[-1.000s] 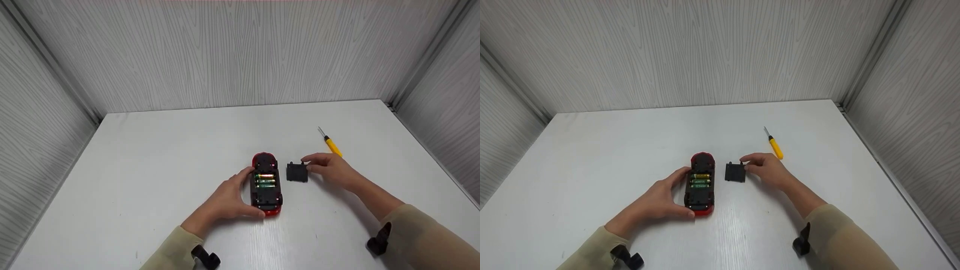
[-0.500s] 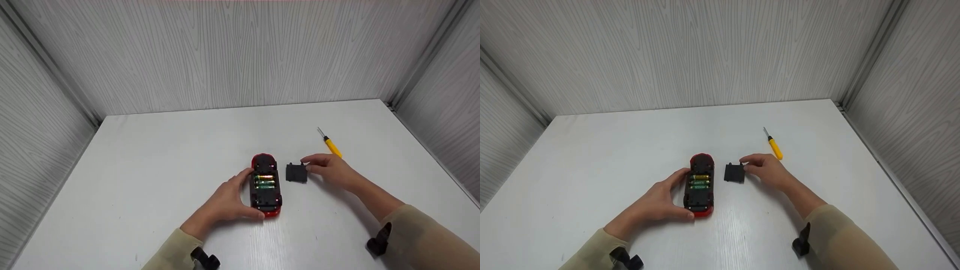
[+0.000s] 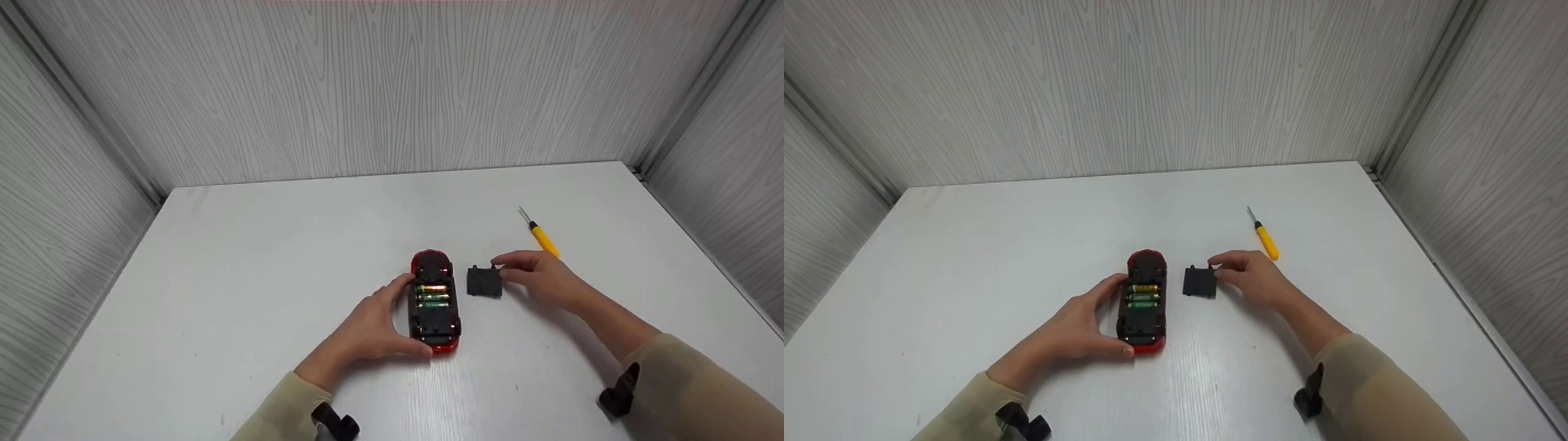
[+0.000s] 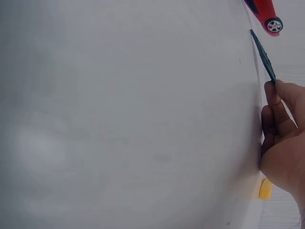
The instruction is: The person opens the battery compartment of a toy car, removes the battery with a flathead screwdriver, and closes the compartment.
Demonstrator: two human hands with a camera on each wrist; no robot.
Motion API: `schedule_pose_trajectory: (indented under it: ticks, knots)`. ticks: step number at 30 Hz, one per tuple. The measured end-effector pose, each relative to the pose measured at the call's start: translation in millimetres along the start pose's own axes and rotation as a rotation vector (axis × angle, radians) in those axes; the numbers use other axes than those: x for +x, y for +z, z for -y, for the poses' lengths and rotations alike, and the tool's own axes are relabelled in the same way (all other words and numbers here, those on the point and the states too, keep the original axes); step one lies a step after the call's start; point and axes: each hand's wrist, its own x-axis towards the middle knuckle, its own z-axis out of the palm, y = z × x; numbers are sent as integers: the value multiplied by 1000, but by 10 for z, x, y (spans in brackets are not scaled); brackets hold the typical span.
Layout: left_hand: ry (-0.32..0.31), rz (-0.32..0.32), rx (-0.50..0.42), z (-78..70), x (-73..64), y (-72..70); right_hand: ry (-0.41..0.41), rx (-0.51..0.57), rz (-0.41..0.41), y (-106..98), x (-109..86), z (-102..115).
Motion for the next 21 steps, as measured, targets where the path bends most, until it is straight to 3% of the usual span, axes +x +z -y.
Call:
schedule_pose_trajectory:
  ticks: [9,21]
  knots:
    - [6,5,1,1,5,-3,-18,-19,-6,8,4,2]
    - [17,2,-15,15,16,-2,-57,61,30,-47,9,-17]
